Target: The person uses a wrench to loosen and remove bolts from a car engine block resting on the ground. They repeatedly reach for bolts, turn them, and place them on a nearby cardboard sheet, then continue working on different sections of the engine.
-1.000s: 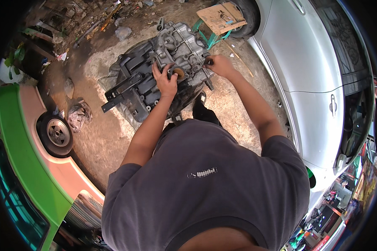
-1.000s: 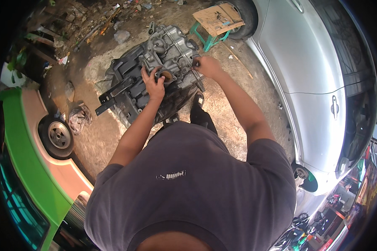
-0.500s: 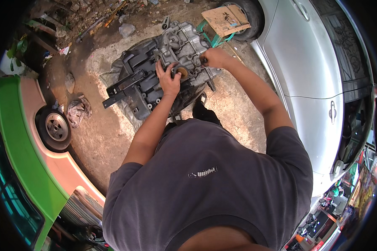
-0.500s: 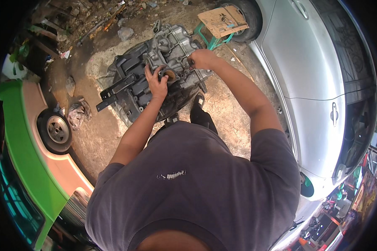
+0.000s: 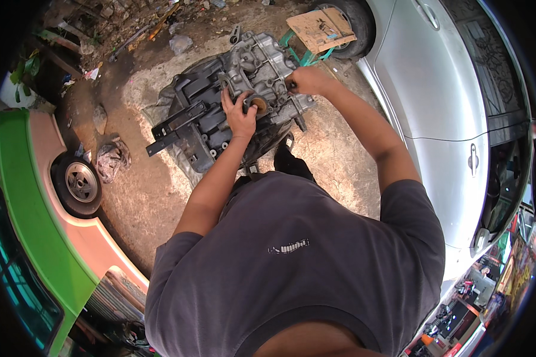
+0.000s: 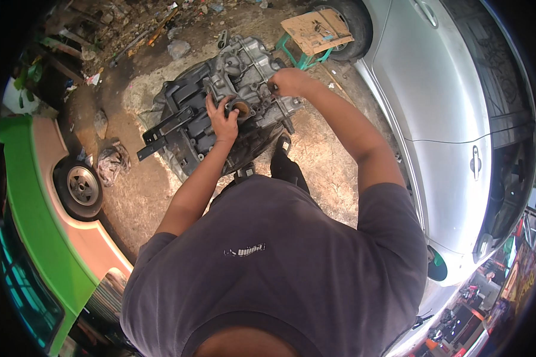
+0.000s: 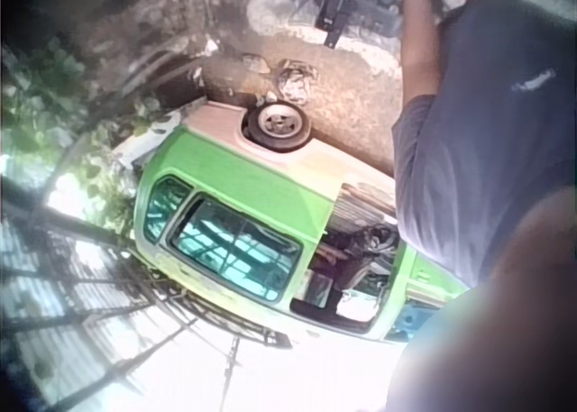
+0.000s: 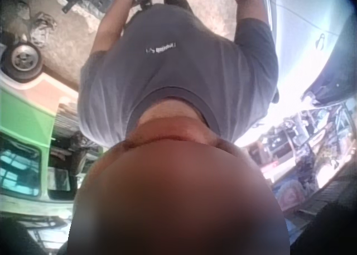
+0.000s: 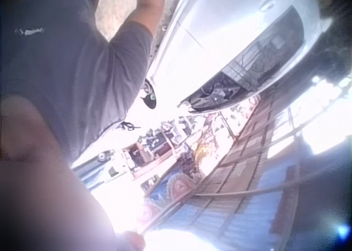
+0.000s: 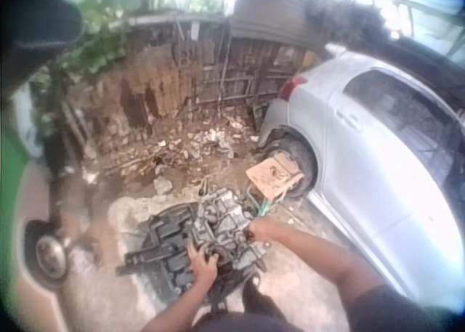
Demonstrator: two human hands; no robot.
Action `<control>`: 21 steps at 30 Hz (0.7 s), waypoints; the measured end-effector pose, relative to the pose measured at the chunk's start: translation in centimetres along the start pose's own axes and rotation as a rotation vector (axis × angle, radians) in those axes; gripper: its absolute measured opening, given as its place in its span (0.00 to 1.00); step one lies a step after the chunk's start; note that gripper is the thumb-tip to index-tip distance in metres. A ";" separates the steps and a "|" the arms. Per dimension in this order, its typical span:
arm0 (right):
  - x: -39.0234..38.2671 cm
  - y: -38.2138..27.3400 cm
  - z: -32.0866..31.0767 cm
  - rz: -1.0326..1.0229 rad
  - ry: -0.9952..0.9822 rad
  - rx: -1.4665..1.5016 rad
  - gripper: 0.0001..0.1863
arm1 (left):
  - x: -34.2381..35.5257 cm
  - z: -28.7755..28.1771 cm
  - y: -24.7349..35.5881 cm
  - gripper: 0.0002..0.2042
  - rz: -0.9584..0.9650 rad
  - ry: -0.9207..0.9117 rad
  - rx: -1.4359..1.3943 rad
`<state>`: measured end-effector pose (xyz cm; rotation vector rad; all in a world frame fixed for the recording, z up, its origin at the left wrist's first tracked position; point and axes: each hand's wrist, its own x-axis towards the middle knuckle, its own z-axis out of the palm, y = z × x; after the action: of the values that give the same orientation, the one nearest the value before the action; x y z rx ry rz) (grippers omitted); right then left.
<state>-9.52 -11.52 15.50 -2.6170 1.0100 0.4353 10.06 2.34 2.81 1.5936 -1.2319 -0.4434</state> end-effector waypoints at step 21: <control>1.2 -0.4 2.0 0.193 0.039 0.003 0.13 | 0.0 0.0 0.2 0.18 0.003 0.013 -0.008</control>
<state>-8.73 -11.14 13.35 -2.5449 1.2809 0.4272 10.00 2.34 3.00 1.5853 -1.2208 -0.4356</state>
